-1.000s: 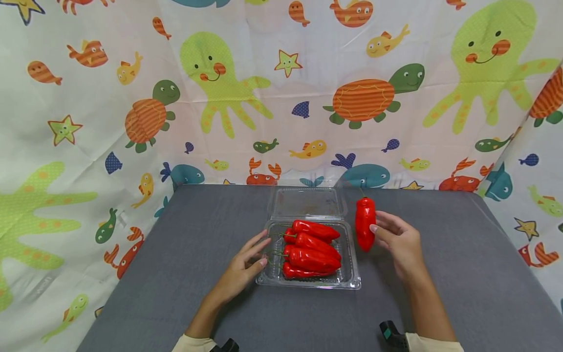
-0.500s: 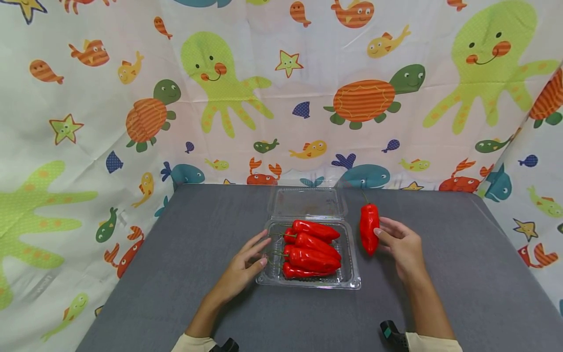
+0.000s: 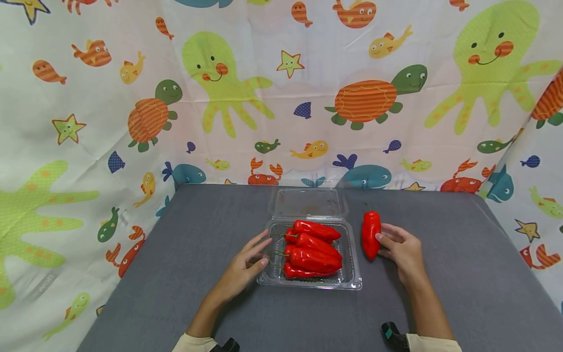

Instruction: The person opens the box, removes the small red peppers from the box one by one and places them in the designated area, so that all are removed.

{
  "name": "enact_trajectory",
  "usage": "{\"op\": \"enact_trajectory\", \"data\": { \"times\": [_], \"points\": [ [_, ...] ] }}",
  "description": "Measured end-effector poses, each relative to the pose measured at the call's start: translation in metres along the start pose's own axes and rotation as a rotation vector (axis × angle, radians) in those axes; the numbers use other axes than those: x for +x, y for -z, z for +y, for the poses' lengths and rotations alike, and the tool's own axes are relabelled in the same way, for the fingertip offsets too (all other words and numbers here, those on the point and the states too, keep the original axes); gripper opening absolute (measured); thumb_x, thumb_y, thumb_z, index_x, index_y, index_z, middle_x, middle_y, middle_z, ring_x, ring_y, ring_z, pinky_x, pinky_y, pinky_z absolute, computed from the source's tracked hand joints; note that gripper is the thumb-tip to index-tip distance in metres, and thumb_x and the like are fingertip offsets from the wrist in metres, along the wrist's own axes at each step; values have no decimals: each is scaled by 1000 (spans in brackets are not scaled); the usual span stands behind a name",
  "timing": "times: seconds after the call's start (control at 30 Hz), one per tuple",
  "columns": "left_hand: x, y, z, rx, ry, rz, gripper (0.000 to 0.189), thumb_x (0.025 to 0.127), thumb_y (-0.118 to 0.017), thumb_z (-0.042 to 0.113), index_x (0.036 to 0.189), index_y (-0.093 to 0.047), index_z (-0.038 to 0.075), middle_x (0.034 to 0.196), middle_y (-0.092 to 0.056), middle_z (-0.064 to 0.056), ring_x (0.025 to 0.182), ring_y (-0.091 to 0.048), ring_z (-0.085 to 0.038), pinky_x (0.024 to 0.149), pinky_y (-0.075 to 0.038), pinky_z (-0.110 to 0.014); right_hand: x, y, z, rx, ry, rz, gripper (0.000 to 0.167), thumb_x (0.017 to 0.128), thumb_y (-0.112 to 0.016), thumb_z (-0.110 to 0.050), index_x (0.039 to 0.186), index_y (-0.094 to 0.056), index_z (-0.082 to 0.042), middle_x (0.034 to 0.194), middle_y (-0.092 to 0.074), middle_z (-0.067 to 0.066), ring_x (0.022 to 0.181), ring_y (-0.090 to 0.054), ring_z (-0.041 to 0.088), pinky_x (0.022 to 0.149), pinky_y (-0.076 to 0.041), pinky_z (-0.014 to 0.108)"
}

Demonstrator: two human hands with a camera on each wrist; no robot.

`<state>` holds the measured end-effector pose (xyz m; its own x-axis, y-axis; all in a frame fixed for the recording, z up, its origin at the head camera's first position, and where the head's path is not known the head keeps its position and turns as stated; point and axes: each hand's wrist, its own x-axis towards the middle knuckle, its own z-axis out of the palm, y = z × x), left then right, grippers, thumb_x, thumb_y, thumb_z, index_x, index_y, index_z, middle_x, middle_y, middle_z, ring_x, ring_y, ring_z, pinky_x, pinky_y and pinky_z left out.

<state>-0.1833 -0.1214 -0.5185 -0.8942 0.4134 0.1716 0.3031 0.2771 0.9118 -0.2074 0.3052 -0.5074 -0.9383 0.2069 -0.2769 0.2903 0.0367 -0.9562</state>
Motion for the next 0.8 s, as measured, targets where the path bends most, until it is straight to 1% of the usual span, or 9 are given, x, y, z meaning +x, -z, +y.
{"op": "enact_trajectory", "data": {
  "times": [0.13, 0.23, 0.37, 0.53, 0.73, 0.8],
  "points": [
    [0, 0, 1, -7, 1, -6, 55, 106, -63, 9, 159, -49, 7, 174, -30, -1, 124, -66, -31, 100, -51, -31, 1, 0, 3, -38, 20, 3, 64, 99, -77, -25, 153, -52, -1, 98, -70, -22, 90, -70, 1, 79, -62, 28],
    [0, 0, 1, -6, 4, -5, 55, 106, -63, 11, 159, -49, 8, 174, -30, -1, 123, -66, -30, 101, -51, -31, 2, -1, 4, -83, 18, 20, 63, 100, -76, -28, 153, -53, -2, 100, -69, -22, 90, -69, -1, 79, -62, 27],
    [0, 0, 1, -6, 5, -5, 55, 106, -63, 12, 159, -49, 8, 174, -30, -1, 124, -65, -30, 101, -50, -30, 2, -3, 4, -106, 20, 33, 62, 101, -75, -28, 153, -53, 0, 102, -71, -19, 89, -69, -1, 79, -61, 26],
    [0, 0, 0, -10, 3, -3, 55, 106, -64, 12, 159, -49, 8, 174, -30, 0, 123, -65, -31, 100, -51, -30, 1, -3, 4, -129, 39, 27, 62, 101, -74, -25, 152, -53, 3, 100, -72, -20, 88, -68, -2, 78, -61, 25],
    [0, 0, 0, -7, 1, 0, 55, 106, -64, 11, 159, -49, 7, 174, -30, -1, 123, -65, -31, 99, -51, -30, -2, -4, 2, -197, 31, 24, 62, 102, -73, -29, 152, -54, 2, 115, -73, -6, 88, -68, -1, 79, -61, 24],
    [0, 0, 0, -6, 1, 0, 55, 106, -64, 12, 159, -49, 8, 174, -31, -1, 123, -65, -31, 99, -51, -30, -1, -4, 2, -210, 28, 30, 62, 102, -73, -30, 152, -55, 1, 117, -73, -4, 88, -68, 0, 79, -61, 24]
  ]
}}
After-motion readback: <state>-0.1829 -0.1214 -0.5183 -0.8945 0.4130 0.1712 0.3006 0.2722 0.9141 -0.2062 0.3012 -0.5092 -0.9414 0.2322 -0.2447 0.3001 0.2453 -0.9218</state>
